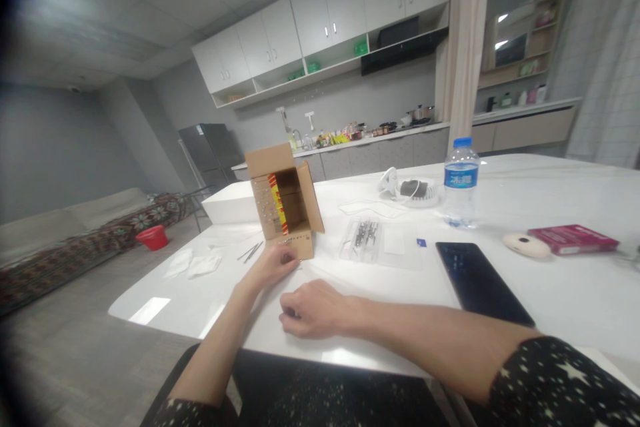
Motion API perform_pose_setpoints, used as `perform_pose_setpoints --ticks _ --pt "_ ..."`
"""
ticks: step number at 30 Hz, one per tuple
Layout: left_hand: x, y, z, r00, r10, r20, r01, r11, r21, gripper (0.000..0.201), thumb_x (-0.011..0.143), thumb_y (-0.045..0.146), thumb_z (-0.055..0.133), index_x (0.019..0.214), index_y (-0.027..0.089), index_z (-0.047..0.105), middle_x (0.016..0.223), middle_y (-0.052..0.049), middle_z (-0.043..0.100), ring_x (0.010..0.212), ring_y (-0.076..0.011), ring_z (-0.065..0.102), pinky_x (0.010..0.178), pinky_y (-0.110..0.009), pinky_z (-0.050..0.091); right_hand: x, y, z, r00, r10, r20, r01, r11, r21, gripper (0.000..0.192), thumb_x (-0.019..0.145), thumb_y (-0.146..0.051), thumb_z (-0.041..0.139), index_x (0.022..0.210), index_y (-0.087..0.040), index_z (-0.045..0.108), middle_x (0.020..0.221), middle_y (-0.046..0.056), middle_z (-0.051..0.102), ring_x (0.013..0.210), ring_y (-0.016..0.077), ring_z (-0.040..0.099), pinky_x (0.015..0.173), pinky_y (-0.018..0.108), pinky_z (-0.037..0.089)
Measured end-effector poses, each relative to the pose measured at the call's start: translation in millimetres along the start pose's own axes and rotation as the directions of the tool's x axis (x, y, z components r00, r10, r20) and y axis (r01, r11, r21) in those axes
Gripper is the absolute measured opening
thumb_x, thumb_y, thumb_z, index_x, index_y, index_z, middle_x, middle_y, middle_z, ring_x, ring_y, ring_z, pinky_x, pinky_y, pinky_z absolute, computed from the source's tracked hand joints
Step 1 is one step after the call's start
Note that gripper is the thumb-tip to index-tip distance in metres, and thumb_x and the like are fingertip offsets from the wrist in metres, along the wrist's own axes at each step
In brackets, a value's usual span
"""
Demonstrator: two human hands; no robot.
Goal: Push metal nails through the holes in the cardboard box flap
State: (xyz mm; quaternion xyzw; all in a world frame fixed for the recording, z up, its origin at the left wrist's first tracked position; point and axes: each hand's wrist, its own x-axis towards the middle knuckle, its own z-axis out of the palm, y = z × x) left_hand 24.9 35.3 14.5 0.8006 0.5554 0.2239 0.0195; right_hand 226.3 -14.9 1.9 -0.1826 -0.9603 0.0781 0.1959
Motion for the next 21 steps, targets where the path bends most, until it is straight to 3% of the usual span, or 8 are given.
perform_pose_setpoints --ticks 21 --pt "-0.2 3.6 0.7 1.0 -0.017 0.025 0.018 0.998 -0.062 0.013 0.078 0.024 0.058 0.072 0.017 0.068 0.072 -0.003 0.067 0.066 -0.0152 0.057 0.061 -0.026 0.043 0.0 0.0 0.9 1.0 0.009 0.011 -0.009 1.0 -0.02 0.025 0.091 -0.034 0.052 0.074 -0.017 0.061 0.064 -0.001 0.063 0.052 0.0101 0.045 0.052 0.027 0.024"
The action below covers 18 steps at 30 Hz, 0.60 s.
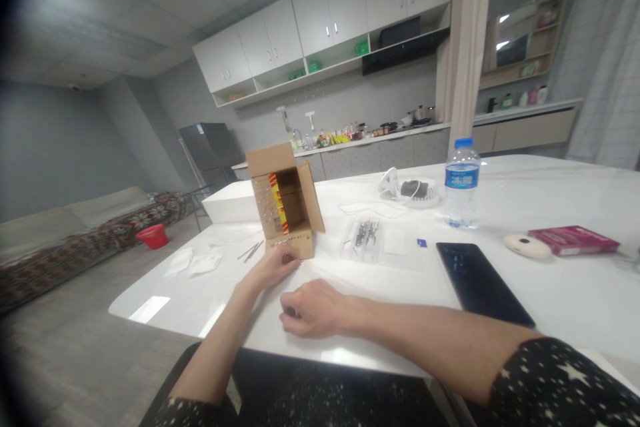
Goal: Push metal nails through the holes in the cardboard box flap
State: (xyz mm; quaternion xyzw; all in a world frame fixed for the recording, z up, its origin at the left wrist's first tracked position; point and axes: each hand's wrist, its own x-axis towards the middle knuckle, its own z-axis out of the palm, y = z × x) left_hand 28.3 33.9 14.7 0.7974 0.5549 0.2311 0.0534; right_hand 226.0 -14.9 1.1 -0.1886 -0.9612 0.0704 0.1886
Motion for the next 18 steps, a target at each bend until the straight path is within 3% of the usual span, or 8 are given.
perform_pose_setpoints --ticks 8,14,18 --pt "2.4 -1.5 4.7 1.0 0.013 -0.013 -0.013 0.998 0.068 0.012 0.084 0.02 0.055 0.073 0.018 0.061 0.078 -0.004 0.066 0.074 -0.0173 0.059 0.069 -0.029 0.044 0.3 -0.6 -1.6 1.0 -0.008 -0.01 0.008 1.0 0.019 0.024 0.09 -0.033 0.052 0.074 -0.017 0.06 0.064 0.0 0.064 0.051 0.0096 0.042 0.053 0.026 0.021" --pt "4.6 -9.7 10.8 0.984 0.052 -0.17 -0.029 0.99 0.137 0.016 0.092 0.026 0.043 0.086 0.018 0.055 0.088 -0.008 0.062 0.087 -0.022 0.057 0.08 -0.038 0.046 0.0 -2.0 -3.8 1.0 0.002 0.005 -0.002 1.0 0.025 0.024 0.09 -0.034 0.052 0.076 -0.017 0.062 0.064 0.0 0.064 0.051 0.0101 0.044 0.053 0.026 0.023" --pt "6.0 -10.3 8.7 0.964 0.081 -0.254 -0.052 0.992 0.118 0.015 0.094 0.026 0.039 0.087 0.019 0.051 0.086 -0.008 0.06 0.084 -0.0218 0.057 0.079 -0.038 0.047 -0.1 -2.8 -5.3 1.0 -0.005 0.001 0.005 1.0 0.031 0.023 0.09 -0.033 0.052 0.076 -0.017 0.062 0.065 0.0 0.065 0.051 0.0101 0.044 0.053 0.026 0.023"
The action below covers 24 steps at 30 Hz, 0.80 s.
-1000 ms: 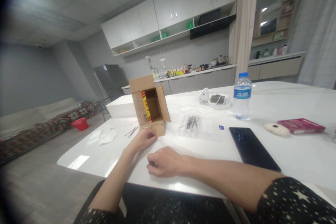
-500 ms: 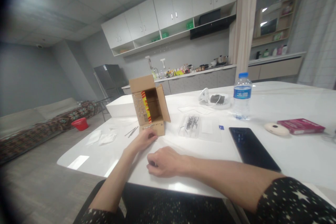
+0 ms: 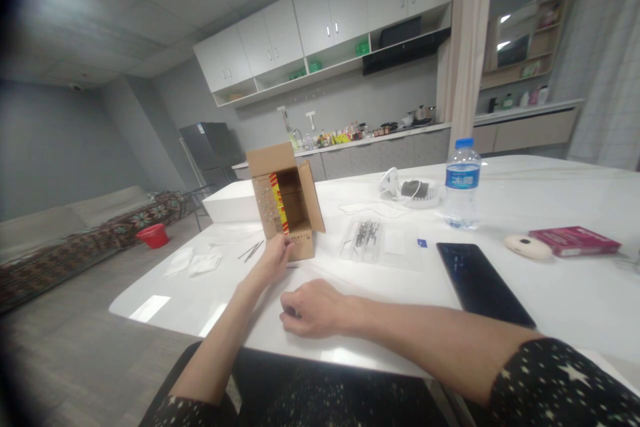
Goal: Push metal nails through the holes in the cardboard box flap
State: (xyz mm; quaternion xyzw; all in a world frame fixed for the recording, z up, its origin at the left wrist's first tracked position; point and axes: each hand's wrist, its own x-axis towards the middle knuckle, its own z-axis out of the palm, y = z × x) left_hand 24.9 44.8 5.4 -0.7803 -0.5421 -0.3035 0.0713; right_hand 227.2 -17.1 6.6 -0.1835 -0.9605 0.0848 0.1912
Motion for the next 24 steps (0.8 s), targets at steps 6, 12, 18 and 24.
perform_pose_setpoints --ticks 6,12,18,24 --pt "0.4 -0.5 -1.7 0.997 -0.066 0.029 0.068 0.993 -0.095 0.01 0.094 0.025 0.041 0.092 0.02 0.049 0.085 -0.006 0.063 0.081 -0.0191 0.06 0.074 -0.034 0.048 -0.1 1.4 1.6 1.0 -0.006 -0.008 0.006 1.0 -0.022 0.023 0.09 -0.033 0.051 0.075 -0.017 0.06 0.064 -0.001 0.064 0.05 0.0098 0.043 0.051 0.026 0.021" --pt "0.5 -5.1 1.0 0.998 -0.057 -0.001 0.057 0.991 -0.118 0.009 0.092 0.023 0.048 0.097 0.021 0.054 0.091 -0.004 0.066 0.084 -0.0176 0.062 0.076 -0.031 0.048 0.0 1.0 1.8 1.0 -0.011 0.001 0.011 1.0 -0.027 0.024 0.091 -0.033 0.05 0.075 -0.018 0.059 0.065 0.0 0.065 0.051 0.0095 0.043 0.052 0.026 0.022" --pt "1.6 -1.3 -0.9 1.0 0.014 -0.028 -0.017 0.996 -0.091 0.014 0.093 0.024 0.047 0.096 0.02 0.06 0.092 -0.006 0.067 0.087 -0.0186 0.061 0.079 -0.032 0.048 0.2 1.8 2.9 1.0 0.006 0.021 -0.005 0.999 -0.04 0.025 0.091 -0.034 0.05 0.077 -0.017 0.062 0.067 0.001 0.066 0.053 0.0108 0.048 0.053 0.027 0.023" --pt "3.0 -0.7 -1.1 0.999 0.033 -0.01 -0.034 0.996 -0.087 0.012 0.09 0.022 0.05 0.091 0.019 0.061 0.086 -0.005 0.066 0.08 -0.0175 0.06 0.075 -0.031 0.047 0.3 1.7 3.6 1.0 0.004 0.01 -0.004 0.999 -0.034 0.026 0.091 -0.035 0.049 0.075 -0.018 0.061 0.066 0.0 0.066 0.052 0.0105 0.045 0.052 0.027 0.021"
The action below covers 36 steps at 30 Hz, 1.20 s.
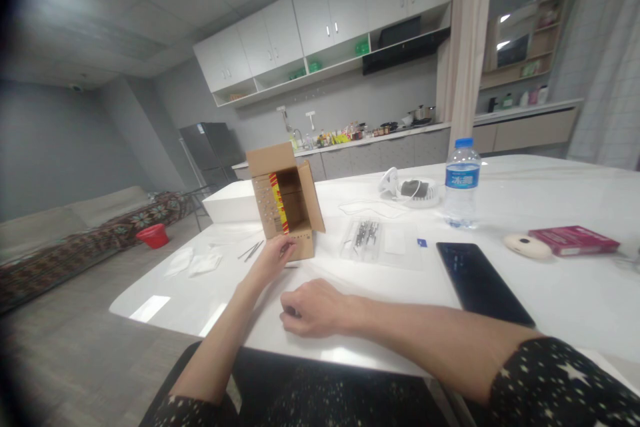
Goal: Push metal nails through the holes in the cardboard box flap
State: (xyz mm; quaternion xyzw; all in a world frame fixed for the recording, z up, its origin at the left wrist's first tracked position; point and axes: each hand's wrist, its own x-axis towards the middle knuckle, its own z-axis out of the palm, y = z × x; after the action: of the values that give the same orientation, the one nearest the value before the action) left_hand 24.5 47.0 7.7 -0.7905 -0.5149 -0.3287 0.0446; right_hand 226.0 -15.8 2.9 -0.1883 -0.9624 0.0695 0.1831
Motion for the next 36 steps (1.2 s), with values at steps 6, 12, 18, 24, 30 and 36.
perform_pose_setpoints --ticks 6,12,18,24,30,36 --pt "-0.5 -3.6 1.1 0.999 -0.036 -0.014 0.035 0.999 -0.032 0.006 0.085 0.022 0.058 0.09 0.019 0.058 0.082 -0.002 0.063 0.074 -0.0151 0.058 0.07 -0.027 0.045 -0.1 0.8 0.8 1.0 -0.007 -0.015 0.007 1.0 0.014 0.024 0.09 -0.034 0.05 0.075 -0.018 0.06 0.065 0.0 0.065 0.051 0.0099 0.043 0.052 0.027 0.02" --pt "-1.1 -1.4 -0.1 0.994 -0.109 -0.023 0.108 0.993 -0.038 0.012 0.083 0.028 0.061 0.087 0.02 0.053 0.074 0.002 0.061 0.065 -0.0131 0.055 0.064 -0.025 0.041 -0.4 2.4 2.6 1.0 -0.012 -0.014 0.012 1.0 0.012 0.024 0.091 -0.033 0.051 0.075 -0.017 0.059 0.065 0.0 0.064 0.052 0.0098 0.043 0.053 0.027 0.021" --pt "0.0 3.7 -3.4 0.995 -0.099 -0.001 0.099 0.994 -0.037 0.012 0.082 0.025 0.061 0.077 0.02 0.051 0.068 0.003 0.057 0.062 -0.0119 0.051 0.061 -0.024 0.038 -0.3 1.2 1.2 1.0 -0.009 -0.013 0.01 1.0 0.021 0.024 0.091 -0.034 0.05 0.075 -0.018 0.059 0.065 0.0 0.064 0.052 0.0097 0.042 0.052 0.027 0.021" --pt "0.0 2.8 -2.3 0.994 -0.105 0.015 0.105 0.993 -0.046 0.013 0.081 0.025 0.061 0.073 0.019 0.052 0.063 0.003 0.055 0.058 -0.0113 0.048 0.058 -0.023 0.036 -0.5 0.3 0.1 1.0 0.008 -0.001 -0.008 1.0 0.023 0.024 0.091 -0.034 0.051 0.077 -0.017 0.061 0.066 0.001 0.065 0.053 0.0103 0.044 0.053 0.027 0.021" --pt "-0.9 2.5 -1.0 0.994 -0.109 0.01 0.11 0.992 -0.061 0.014 0.082 0.028 0.06 0.073 0.019 0.053 0.063 0.003 0.054 0.057 -0.011 0.047 0.057 -0.022 0.035 -0.1 1.1 1.8 1.0 0.005 -0.008 -0.005 1.0 0.025 0.024 0.09 -0.034 0.051 0.077 -0.018 0.062 0.066 0.001 0.065 0.053 0.0106 0.044 0.053 0.027 0.02" --pt "0.1 6.0 -3.9 0.996 -0.093 0.01 0.093 0.994 -0.057 0.013 0.083 0.028 0.059 0.075 0.019 0.055 0.063 0.003 0.055 0.058 -0.0114 0.048 0.057 -0.023 0.037 -0.2 1.2 0.7 1.0 0.003 -0.007 -0.003 1.0 0.027 0.024 0.09 -0.034 0.05 0.076 -0.018 0.061 0.066 0.001 0.065 0.052 0.0102 0.043 0.053 0.027 0.02"
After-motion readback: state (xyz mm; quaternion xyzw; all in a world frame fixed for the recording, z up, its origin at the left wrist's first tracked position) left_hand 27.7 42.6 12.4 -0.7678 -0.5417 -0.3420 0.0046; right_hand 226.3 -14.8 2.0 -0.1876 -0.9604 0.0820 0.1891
